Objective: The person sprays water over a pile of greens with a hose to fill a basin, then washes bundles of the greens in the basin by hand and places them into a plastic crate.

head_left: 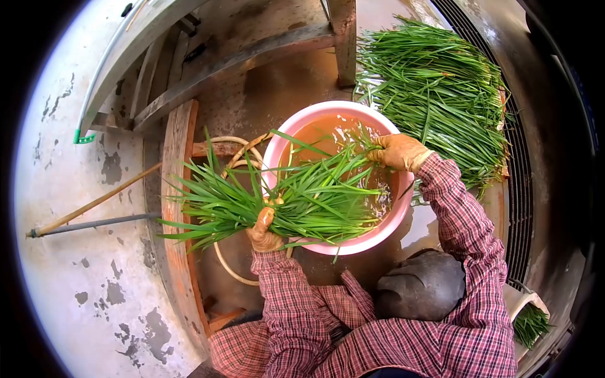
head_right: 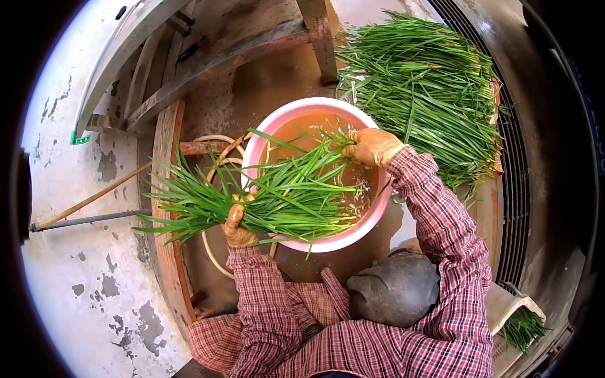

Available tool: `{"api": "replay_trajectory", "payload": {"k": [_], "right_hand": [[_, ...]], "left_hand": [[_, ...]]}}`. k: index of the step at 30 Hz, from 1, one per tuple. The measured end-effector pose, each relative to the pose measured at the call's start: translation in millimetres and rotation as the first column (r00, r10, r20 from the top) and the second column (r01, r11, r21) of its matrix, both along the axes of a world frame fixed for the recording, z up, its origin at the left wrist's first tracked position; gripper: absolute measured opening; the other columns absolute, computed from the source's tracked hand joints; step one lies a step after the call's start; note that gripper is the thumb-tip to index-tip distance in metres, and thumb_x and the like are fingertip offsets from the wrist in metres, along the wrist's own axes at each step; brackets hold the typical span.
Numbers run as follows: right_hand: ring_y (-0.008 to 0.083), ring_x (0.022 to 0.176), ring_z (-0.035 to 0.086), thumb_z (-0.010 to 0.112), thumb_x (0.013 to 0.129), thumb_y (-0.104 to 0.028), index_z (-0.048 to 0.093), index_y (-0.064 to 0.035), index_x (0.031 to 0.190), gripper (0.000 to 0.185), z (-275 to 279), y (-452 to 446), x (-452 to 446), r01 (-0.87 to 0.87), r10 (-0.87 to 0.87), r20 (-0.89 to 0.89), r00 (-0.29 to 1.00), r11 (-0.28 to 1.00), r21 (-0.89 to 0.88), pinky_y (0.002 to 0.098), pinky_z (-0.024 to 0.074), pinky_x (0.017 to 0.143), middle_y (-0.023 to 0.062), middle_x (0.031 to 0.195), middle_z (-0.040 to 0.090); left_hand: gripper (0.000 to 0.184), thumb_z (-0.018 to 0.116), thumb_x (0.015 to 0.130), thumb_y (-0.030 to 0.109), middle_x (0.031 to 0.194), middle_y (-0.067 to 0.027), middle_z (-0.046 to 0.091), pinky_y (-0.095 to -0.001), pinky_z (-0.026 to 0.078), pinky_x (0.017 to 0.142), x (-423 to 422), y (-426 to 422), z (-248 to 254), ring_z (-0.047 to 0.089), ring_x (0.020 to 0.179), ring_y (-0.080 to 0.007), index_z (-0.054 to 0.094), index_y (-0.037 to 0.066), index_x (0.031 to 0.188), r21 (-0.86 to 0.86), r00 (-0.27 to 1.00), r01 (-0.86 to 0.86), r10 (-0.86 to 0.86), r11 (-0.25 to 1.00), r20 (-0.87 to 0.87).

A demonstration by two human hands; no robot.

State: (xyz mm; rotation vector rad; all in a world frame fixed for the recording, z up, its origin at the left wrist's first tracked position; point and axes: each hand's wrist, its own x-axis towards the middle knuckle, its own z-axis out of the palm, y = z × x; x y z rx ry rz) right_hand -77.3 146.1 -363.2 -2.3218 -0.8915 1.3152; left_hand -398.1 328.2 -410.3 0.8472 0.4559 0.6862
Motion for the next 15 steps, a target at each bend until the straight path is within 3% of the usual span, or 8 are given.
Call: {"api": "replay_trajectory", "payload": {"k": [1, 3, 5, 6, 9, 11, 13, 15], "right_hand": [[0.0307, 0.107, 0.065, 0.057, 0.094, -0.047, 0.065, -0.0190, 0.127, 0.044, -3.5, -5.6, 7.8, -0.003, 0.003, 0.000, 1.000, 1.000, 0.000, 0.0395, 0.0489, 0.094, 0.0143, 0.109, 0.071], [0.0336, 0.093, 0.068, 0.059, 0.093, -0.039, 0.066, -0.0125, 0.122, 0.041, -10.5, -16.5, 21.4, -0.060, 0.133, 0.417, 0.899, 0.981, -0.185, 0.0427, 0.0534, 0.084, 0.0141, 0.101, 0.072], [0.0343, 0.094, 0.068, 0.059, 0.092, -0.037, 0.067, -0.0139, 0.119, 0.036, 7.8, -28.4, 19.3, 0.039, -0.015, 0.419, 0.908, 0.998, -0.049, 0.0431, 0.0525, 0.088, 0.0164, 0.102, 0.071], [0.0337, 0.098, 0.068, 0.062, 0.091, -0.033, 0.065, -0.0153, 0.122, 0.036, 10.1, -29.2, 15.8, -0.025, 0.051, 0.482, 0.875, 0.998, -0.060, 0.0433, 0.0526, 0.088, 0.0157, 0.106, 0.070], [0.0328, 0.107, 0.064, 0.065, 0.089, -0.032, 0.058, -0.0173, 0.132, 0.047, 9.7, -19.2, -6.5, -0.206, 0.098, 0.456, 0.884, 0.959, 0.193, 0.0432, 0.0514, 0.091, 0.0147, 0.120, 0.065], [0.0325, 0.116, 0.060, 0.068, 0.087, -0.032, 0.051, -0.0177, 0.141, 0.059, -14.3, -5.7, -27.7, -0.441, 0.209, 0.531, 0.821, 0.823, 0.358, 0.0430, 0.0497, 0.095, 0.0135, 0.134, 0.057], [0.0327, 0.119, 0.057, 0.069, 0.086, -0.035, 0.048, -0.0167, 0.144, 0.064, -27.3, 12.3, -55.6, -0.401, 0.249, 0.366, 0.897, 0.805, 0.437, 0.0423, 0.0482, 0.098, 0.0128, 0.135, 0.055], [0.0346, 0.108, 0.063, 0.067, 0.088, -0.035, 0.061, -0.0180, 0.130, 0.046, -31.0, 20.7, -67.9, -0.480, 0.388, 0.322, 0.864, 0.827, 0.292, 0.0434, 0.0504, 0.092, 0.0132, 0.116, 0.064]], "left_hand": [[0.032, 0.074, 0.080, 0.007, 0.097, -0.0136, 0.068, -0.0526, 0.053, 0.094, 0.2, -1.3, 2.2, 0.066, 0.098, -0.0291, 0.061, 0.000, 0.108, -0.040, 0.997, -0.044, 0.047, 0.998, 0.066], [0.032, 0.076, 0.078, 0.006, 0.098, -0.0149, 0.069, -0.0465, 0.059, 0.086, -1.6, 0.6, 7.2, 0.068, 0.093, -0.0279, 0.063, -0.004, 0.106, -0.080, 0.987, -0.087, 0.096, 0.993, 0.130], [0.033, 0.076, 0.078, 0.007, 0.095, -0.0124, 0.067, -0.0469, 0.059, 0.086, -7.5, 2.8, 11.1, 0.068, 0.092, -0.0269, 0.062, -0.001, 0.106, -0.119, 0.986, -0.055, 0.073, 0.991, 0.150], [0.033, 0.076, 0.078, 0.007, 0.093, -0.0110, 0.066, -0.0473, 0.058, 0.085, -8.5, 2.1, 12.5, 0.067, 0.092, -0.0270, 0.062, 0.000, 0.107, -0.108, 0.989, -0.056, 0.071, 0.993, 0.133], [0.033, 0.076, 0.078, 0.007, 0.095, -0.0100, 0.066, -0.0478, 0.057, 0.085, -10.6, 6.3, -3.8, 0.066, 0.090, -0.0274, 0.062, 0.001, 0.107, -0.107, 0.993, -0.038, 0.049, 0.993, 0.106], [0.034, 0.077, 0.077, 0.006, 0.095, -0.0096, 0.065, -0.0479, 0.056, 0.085, -6.9, 3.5, -1.6, 0.066, 0.090, -0.0278, 0.062, 0.001, 0.107, -0.098, 0.995, -0.013, 0.022, 0.995, 0.093], [0.035, 0.077, 0.077, 0.006, 0.096, -0.0091, 0.065, -0.0481, 0.055, 0.085, -10.1, 3.1, -4.5, 0.065, 0.091, -0.0283, 0.061, 0.002, 0.108, -0.084, 0.997, 0.007, -0.001, 0.996, 0.075], [0.034, 0.073, 0.080, 0.008, 0.099, -0.0142, 0.067, -0.0554, 0.055, 0.092, -11.9, 5.3, -6.8, 0.065, 0.101, -0.0292, 0.056, 0.005, 0.110, -0.083, 0.994, 0.086, -0.079, 0.993, 0.080]]}}
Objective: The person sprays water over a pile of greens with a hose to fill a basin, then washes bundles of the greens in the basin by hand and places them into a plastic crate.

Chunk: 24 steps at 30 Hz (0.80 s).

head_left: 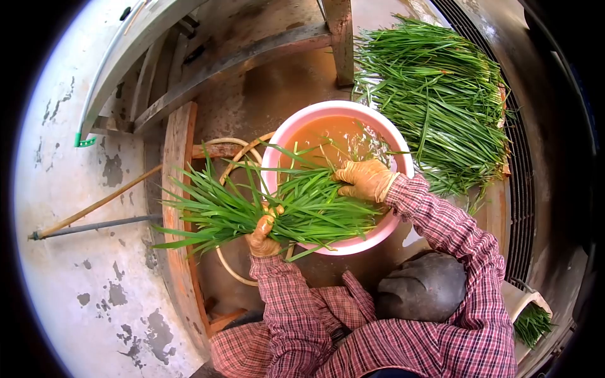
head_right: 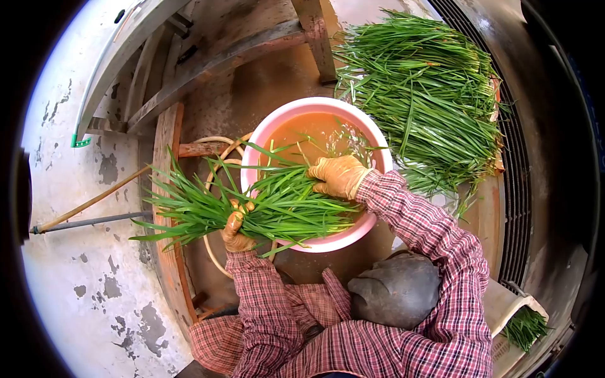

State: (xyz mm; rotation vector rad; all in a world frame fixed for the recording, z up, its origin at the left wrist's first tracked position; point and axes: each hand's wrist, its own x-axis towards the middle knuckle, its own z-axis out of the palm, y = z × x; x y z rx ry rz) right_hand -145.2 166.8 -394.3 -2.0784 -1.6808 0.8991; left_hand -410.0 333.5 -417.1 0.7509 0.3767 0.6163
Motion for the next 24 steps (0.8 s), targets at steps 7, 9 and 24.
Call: {"api": "replay_trajectory", "payload": {"k": [7, 9, 24], "right_hand": [[0.0322, 0.089, 0.069, 0.065, 0.086, -0.025, 0.072, -0.0114, 0.102, 0.022, -14.8, -36.5, 39.7, 0.131, -0.014, 0.310, 0.951, 0.923, -0.361, 0.0433, 0.0543, 0.078, 0.0119, 0.088, 0.071], [0.0321, 0.090, 0.069, 0.065, 0.085, -0.023, 0.072, -0.0098, 0.100, 0.021, -10.8, -29.2, 36.5, 0.171, 0.029, 0.426, 0.904, 0.890, -0.423, 0.0441, 0.0544, 0.078, 0.0130, 0.087, 0.071], [0.0360, 0.114, 0.060, 0.049, 0.096, -0.057, 0.061, -0.0102, 0.129, 0.059, -1.3, 24.1, -1.5, -0.248, 0.230, -0.314, 0.921, 0.969, -0.018, 0.0449, 0.0450, 0.100, 0.0176, 0.129, 0.061]], "left_hand": [[0.033, 0.077, 0.078, 0.005, 0.095, -0.0100, 0.068, -0.0496, 0.051, 0.098, -4.8, 2.3, 18.2, 0.068, 0.089, -0.0261, 0.061, 0.003, 0.106, 0.059, 0.996, -0.058, 0.054, 0.997, 0.071], [0.032, 0.078, 0.077, 0.007, 0.094, -0.0100, 0.068, -0.0515, 0.046, 0.103, -4.3, 3.7, 17.9, 0.069, 0.086, -0.0244, 0.061, 0.004, 0.104, 0.156, 0.993, -0.071, 0.056, 0.985, 0.102], [0.022, 0.075, 0.078, 0.005, 0.091, -0.0128, 0.066, -0.0473, 0.049, 0.099, 15.6, -15.3, 47.4, 0.066, 0.083, -0.0265, 0.063, 0.003, 0.097, 0.042, 0.989, 0.048, -0.053, 0.998, 0.138]]}}
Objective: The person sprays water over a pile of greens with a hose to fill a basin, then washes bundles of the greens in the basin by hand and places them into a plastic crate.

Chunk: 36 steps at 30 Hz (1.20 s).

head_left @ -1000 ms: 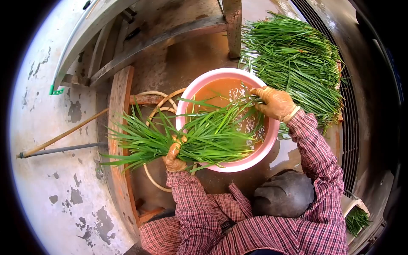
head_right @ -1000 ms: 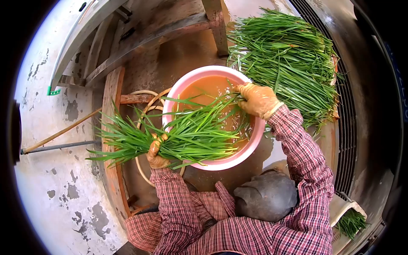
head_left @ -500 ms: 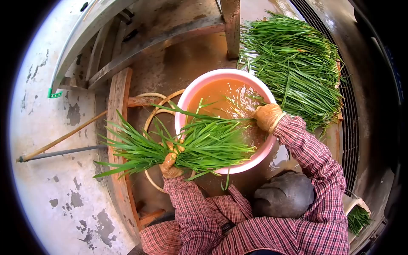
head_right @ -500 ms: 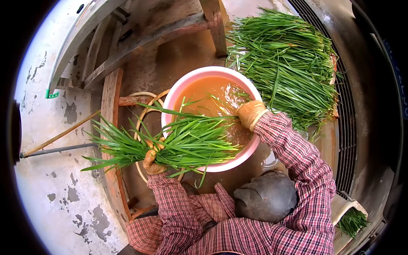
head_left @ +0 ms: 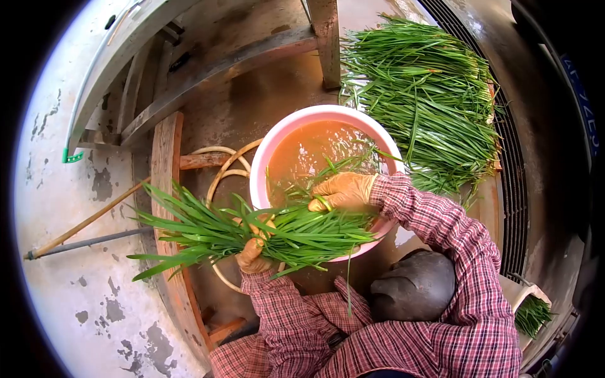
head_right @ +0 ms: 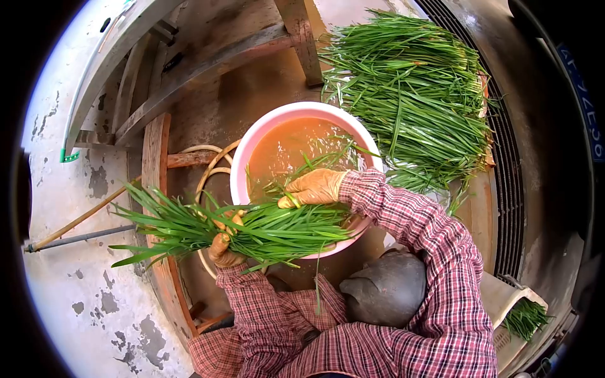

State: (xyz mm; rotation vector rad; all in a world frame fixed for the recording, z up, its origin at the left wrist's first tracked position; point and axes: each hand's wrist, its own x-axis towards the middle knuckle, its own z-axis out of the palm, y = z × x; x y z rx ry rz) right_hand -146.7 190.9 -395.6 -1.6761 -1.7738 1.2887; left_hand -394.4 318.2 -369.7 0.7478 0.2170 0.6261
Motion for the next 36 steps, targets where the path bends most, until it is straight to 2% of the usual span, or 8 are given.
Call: {"api": "replay_trajectory", "payload": {"k": [3, 10, 14, 16, 22, 30, 33, 36], "right_hand": [[0.0305, 0.128, 0.051, 0.048, 0.094, -0.063, 0.056, -0.0078, 0.136, 0.070, -0.3, -28.4, 7.0, 0.086, -0.199, -0.394, 0.897, 0.954, -0.287, 0.0403, 0.0355, 0.110, 0.0171, 0.135, 0.057], [0.0267, 0.128, 0.049, 0.068, 0.089, -0.049, 0.041, 0.0019, 0.143, 0.079, -18.6, -51.8, -9.0, 0.090, -0.289, -0.579, 0.762, 0.934, -0.347, 0.0400, 0.0366, 0.110, 0.0177, 0.139, 0.053], [0.0243, 0.128, 0.049, 0.076, 0.085, -0.039, 0.036, 0.0000, 0.146, 0.083, -72.6, -67.1, -29.1, 0.093, -0.219, -0.716, 0.662, 0.973, -0.211, 0.0373, 0.0401, 0.107, 0.0161, 0.141, 0.050], [0.0186, 0.108, 0.061, 0.070, 0.091, -0.030, 0.041, -0.0066, 0.143, 0.064, -70.5, -77.4, -40.7, 0.198, -0.338, -0.822, 0.459, 0.941, -0.276, 0.0338, 0.0523, 0.091, 0.0073, 0.121, 0.062], [0.0154, 0.091, 0.065, 0.075, 0.088, -0.028, 0.057, -0.0016, 0.123, 0.048, -23.1, -76.9, -40.9, 0.237, -0.622, -0.745, 0.242, 0.782, -0.576, 0.0312, 0.0544, 0.079, 0.0051, 0.106, 0.068], [0.0074, 0.084, 0.058, 0.071, 0.093, -0.027, 0.067, -0.0046, 0.101, 0.024, 20.7, -107.5, -16.2, 0.568, -0.646, -0.664, 0.376, 0.727, -0.386, 0.0255, 0.0488, 0.077, -0.0016, 0.090, 0.066], [0.0081, 0.079, 0.055, 0.072, 0.090, -0.023, 0.064, -0.0053, 0.099, 0.022, 56.7, -144.6, 9.3, 0.751, -0.740, -0.591, 0.321, 0.579, -0.316, 0.0251, 0.0469, 0.071, -0.0019, 0.088, 0.062], [0.0071, 0.077, 0.053, 0.071, 0.088, -0.041, 0.061, -0.0065, 0.111, 0.043, 78.9, -188.8, 34.1, 0.918, -0.805, -0.556, 0.208, 0.356, -0.172, 0.0240, 0.0453, 0.071, -0.0025, 0.088, 0.060]], "left_hand": [[0.020, 0.071, 0.083, 0.011, 0.077, -0.0017, 0.062, -0.0420, 0.043, 0.100, 6.7, 8.9, 6.2, 0.058, 0.074, -0.0170, 0.062, 0.007, 0.100, 0.090, 0.991, -0.090, 0.081, 0.992, 0.103], [0.023, 0.065, 0.089, 0.016, 0.090, -0.0082, 0.065, -0.0455, 0.049, 0.103, -8.9, 31.6, -24.0, 0.066, 0.092, -0.0239, 0.058, 0.007, 0.109, -0.040, 0.968, -0.137, 0.143, 0.990, 0.206], [0.022, 0.064, 0.090, 0.018, 0.095, -0.0084, 0.066, -0.0454, 0.055, 0.096, -19.4, 34.9, -38.8, 0.066, 0.094, -0.0225, 0.060, 0.008, 0.109, -0.168, 0.966, -0.229, 0.246, 0.959, 0.084], [0.021, 0.066, 0.088, 0.020, 0.096, -0.0065, 0.066, -0.0463, 0.060, 0.088, -24.1, 37.5, -45.1, 0.066, 0.093, -0.0216, 0.063, 0.009, 0.106, -0.254, 0.924, -0.381, 0.363, 0.889, -0.118], [0.025, 0.065, 0.086, 0.029, 0.096, -0.0107, 0.067, -0.0460, 0.060, 0.074, -19.6, 46.9, -49.5, 0.066, 0.085, -0.0284, 0.062, 0.009, 0.099, -0.142, 0.760, -0.570, 0.454, 0.810, -0.465], [0.031, 0.054, 0.095, 0.031, 0.110, -0.0140, 0.066, -0.0433, 0.061, 0.075, -34.3, 71.0, -84.0, 0.066, 0.093, -0.0289, 0.064, 0.006, 0.111, -0.076, 0.782, -0.540, 0.466, 0.838, -0.414], [0.034, 0.053, 0.095, 0.032, 0.113, -0.0139, 0.065, -0.0442, 0.060, 0.077, -28.9, 63.5, -69.7, 0.065, 0.095, -0.0295, 0.062, 0.006, 0.114, -0.088, 0.705, -0.601, 0.475, 0.794, -0.527], [0.030, 0.050, 0.094, 0.036, 0.118, -0.0114, 0.059, -0.0551, 0.051, 0.087, -23.1, 59.3, -63.3, 0.058, 0.107, -0.0327, 0.059, 0.013, 0.112, -0.189, 0.716, -0.617, 0.447, 0.764, -0.536]]}}
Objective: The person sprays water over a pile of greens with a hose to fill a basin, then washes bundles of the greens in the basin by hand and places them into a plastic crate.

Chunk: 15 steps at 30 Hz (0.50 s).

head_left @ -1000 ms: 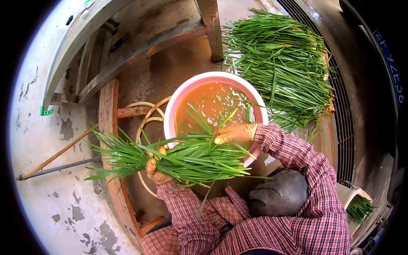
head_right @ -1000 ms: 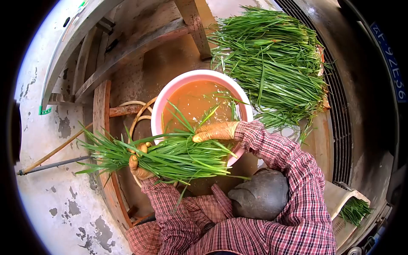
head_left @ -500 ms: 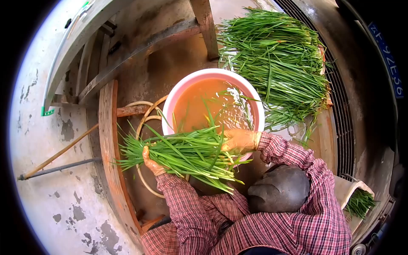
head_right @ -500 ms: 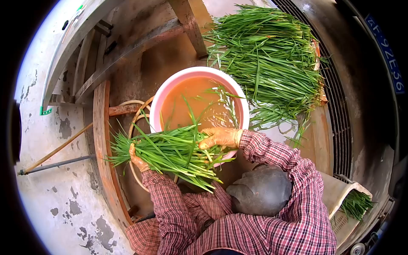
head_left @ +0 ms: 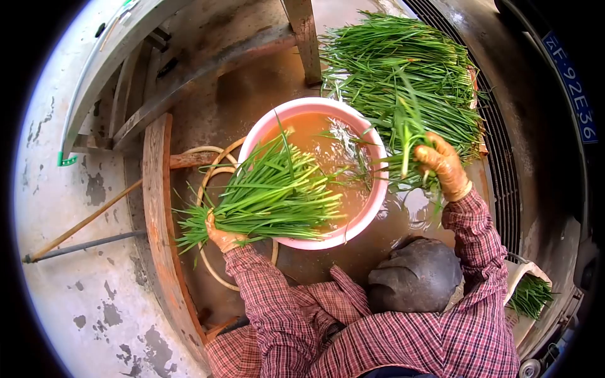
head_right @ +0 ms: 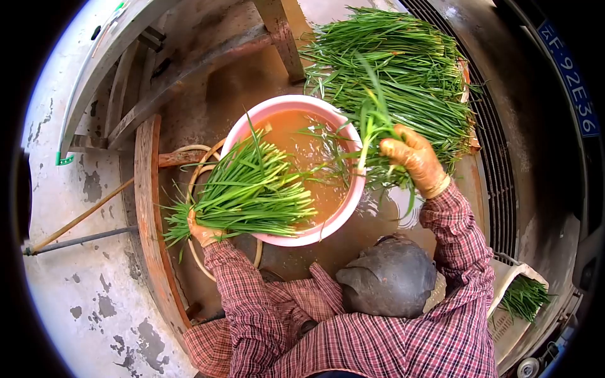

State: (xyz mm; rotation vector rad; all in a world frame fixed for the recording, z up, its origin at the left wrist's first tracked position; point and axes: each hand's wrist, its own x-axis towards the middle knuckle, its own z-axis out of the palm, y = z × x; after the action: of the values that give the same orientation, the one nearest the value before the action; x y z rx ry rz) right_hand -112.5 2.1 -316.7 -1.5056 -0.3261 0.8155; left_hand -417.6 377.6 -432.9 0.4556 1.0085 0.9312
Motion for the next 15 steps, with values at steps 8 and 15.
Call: {"api": "replay_trajectory", "payload": {"k": [8, 15], "right_hand": [[0.0242, 0.078, 0.069, 0.058, 0.096, -0.043, 0.057, -0.0051, 0.131, 0.052, -86.3, -88.8, -9.5, -0.215, 0.808, -0.028, 0.589, 0.123, -0.969, 0.0339, 0.0557, 0.069, 0.0126, 0.093, 0.071], [0.0352, 0.116, 0.061, 0.060, 0.094, -0.044, 0.045, -0.0002, 0.141, 0.066, -15.5, 23.4, -27.8, -0.214, 0.362, 0.416, 0.834, 0.908, -0.361, 0.0384, 0.0501, 0.096, 0.0243, 0.127, 0.060]], "left_hand": [[0.023, 0.051, 0.094, 0.033, 0.119, -0.0114, 0.058, -0.0544, 0.049, 0.091, 17.4, -9.3, 7.9, 0.057, 0.106, -0.0327, 0.058, 0.017, 0.109, -0.054, 0.993, -0.115, 0.113, 0.992, -0.038], [0.033, 0.059, 0.088, 0.031, 0.115, -0.0148, 0.060, -0.0545, 0.050, 0.091, 35.6, -28.4, 15.5, 0.058, 0.105, -0.0359, 0.056, 0.007, 0.110, -0.063, 0.992, 0.018, -0.010, 0.998, 0.122]]}}
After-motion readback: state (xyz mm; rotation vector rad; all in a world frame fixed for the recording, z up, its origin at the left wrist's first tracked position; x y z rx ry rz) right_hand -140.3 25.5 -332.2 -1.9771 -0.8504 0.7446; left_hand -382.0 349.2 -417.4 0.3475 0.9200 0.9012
